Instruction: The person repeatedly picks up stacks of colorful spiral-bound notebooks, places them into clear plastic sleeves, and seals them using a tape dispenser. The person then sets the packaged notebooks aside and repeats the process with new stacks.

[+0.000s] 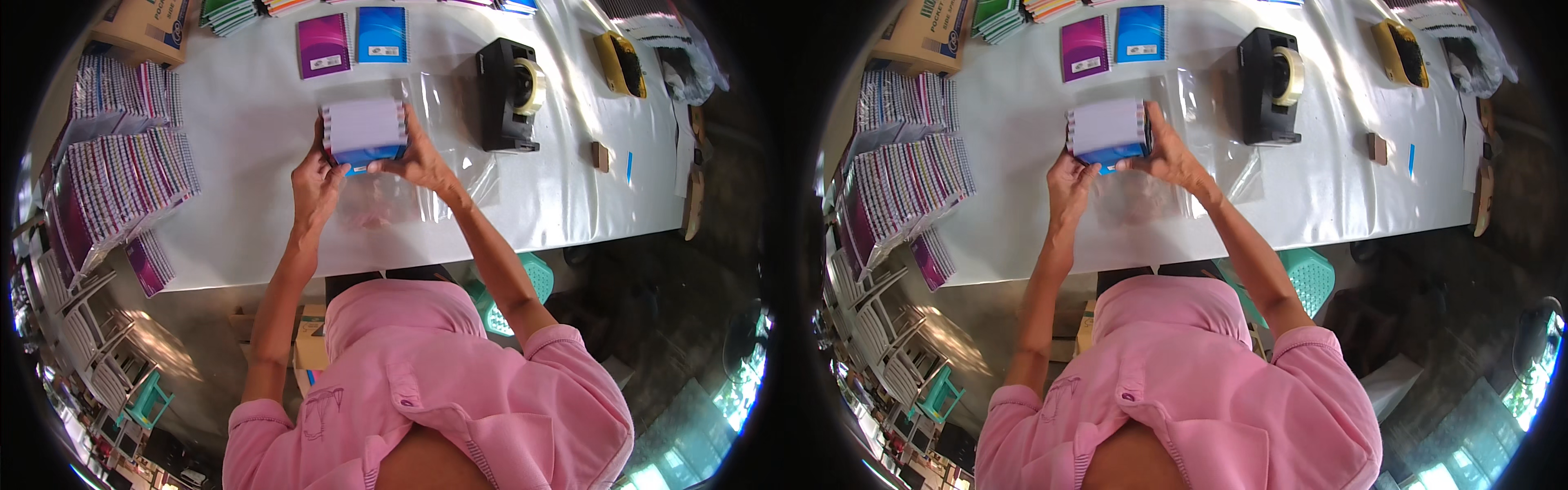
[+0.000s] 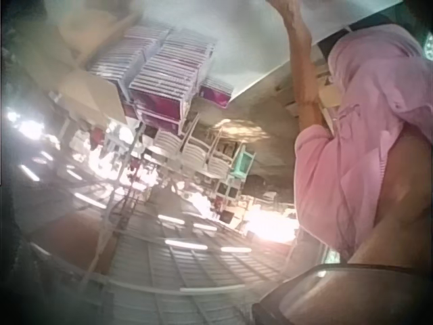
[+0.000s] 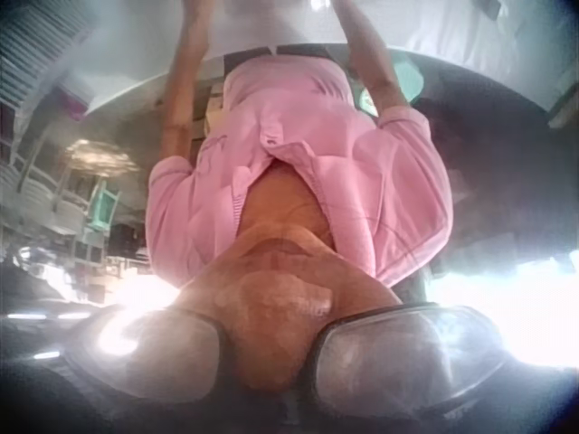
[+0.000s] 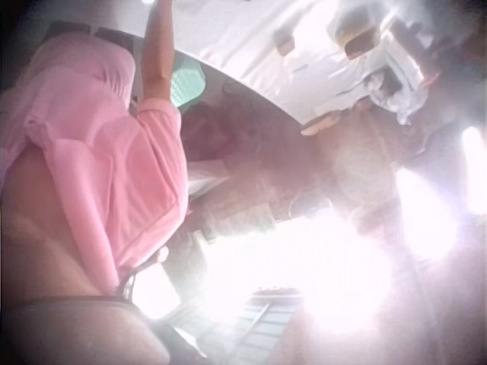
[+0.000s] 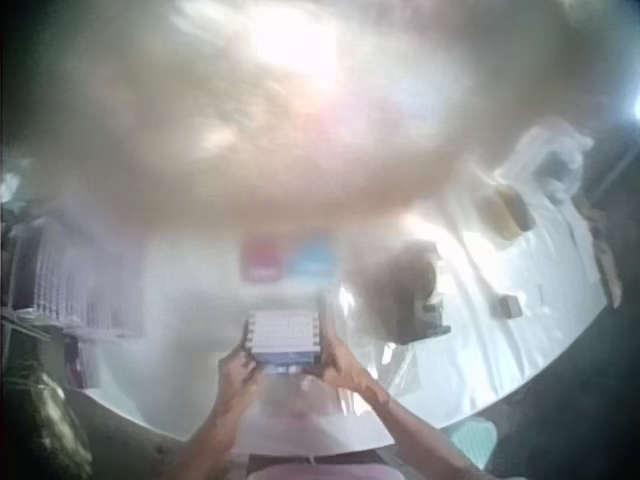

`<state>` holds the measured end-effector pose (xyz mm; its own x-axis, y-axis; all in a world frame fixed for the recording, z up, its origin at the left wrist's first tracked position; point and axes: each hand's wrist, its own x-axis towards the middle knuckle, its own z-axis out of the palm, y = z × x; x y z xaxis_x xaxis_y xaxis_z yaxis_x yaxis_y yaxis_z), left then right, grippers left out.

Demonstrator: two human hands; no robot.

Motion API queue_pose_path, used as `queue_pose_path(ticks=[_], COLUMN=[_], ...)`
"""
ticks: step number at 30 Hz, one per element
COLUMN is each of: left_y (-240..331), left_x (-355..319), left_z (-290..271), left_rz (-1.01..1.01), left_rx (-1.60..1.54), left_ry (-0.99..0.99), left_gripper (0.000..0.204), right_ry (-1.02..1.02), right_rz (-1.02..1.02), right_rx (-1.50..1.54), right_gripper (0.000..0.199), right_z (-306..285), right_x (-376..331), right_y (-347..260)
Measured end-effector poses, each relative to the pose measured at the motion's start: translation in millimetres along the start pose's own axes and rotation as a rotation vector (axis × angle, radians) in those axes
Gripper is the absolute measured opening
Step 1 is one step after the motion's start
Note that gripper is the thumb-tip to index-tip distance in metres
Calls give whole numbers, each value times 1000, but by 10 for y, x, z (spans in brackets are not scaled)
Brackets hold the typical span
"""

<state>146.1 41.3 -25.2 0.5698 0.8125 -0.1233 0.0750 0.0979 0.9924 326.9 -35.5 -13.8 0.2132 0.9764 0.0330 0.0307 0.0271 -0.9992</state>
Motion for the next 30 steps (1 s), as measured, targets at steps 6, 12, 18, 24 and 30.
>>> queue_pose_path(ticks=[6, 12, 18, 24, 30], left_y=[176, -84, -44, -499, -653], left_x=[127, 83, 35, -70, -126], left_z=[448, 701, 779, 591, 646], left_rz=[-243, -298, -310, 146, 395], left_rx=[3, -20, 79, 510, 852], left_ry=[-40, -23, -34, 102, 74], left_gripper=[59, 67, 68, 51, 50], right_ry=[87, 135, 258, 740, 806], right_rz=[407, 532, 72, -202, -7], right_rx=[13, -107, -833, -1079, -971], right_gripper=[72, 67, 52, 65, 85], right_z=[-497, -723, -808, -918, -1174], right_x=[-94, -210, -536, -850, -828], right_y=[-123, 144, 228, -145, 108])
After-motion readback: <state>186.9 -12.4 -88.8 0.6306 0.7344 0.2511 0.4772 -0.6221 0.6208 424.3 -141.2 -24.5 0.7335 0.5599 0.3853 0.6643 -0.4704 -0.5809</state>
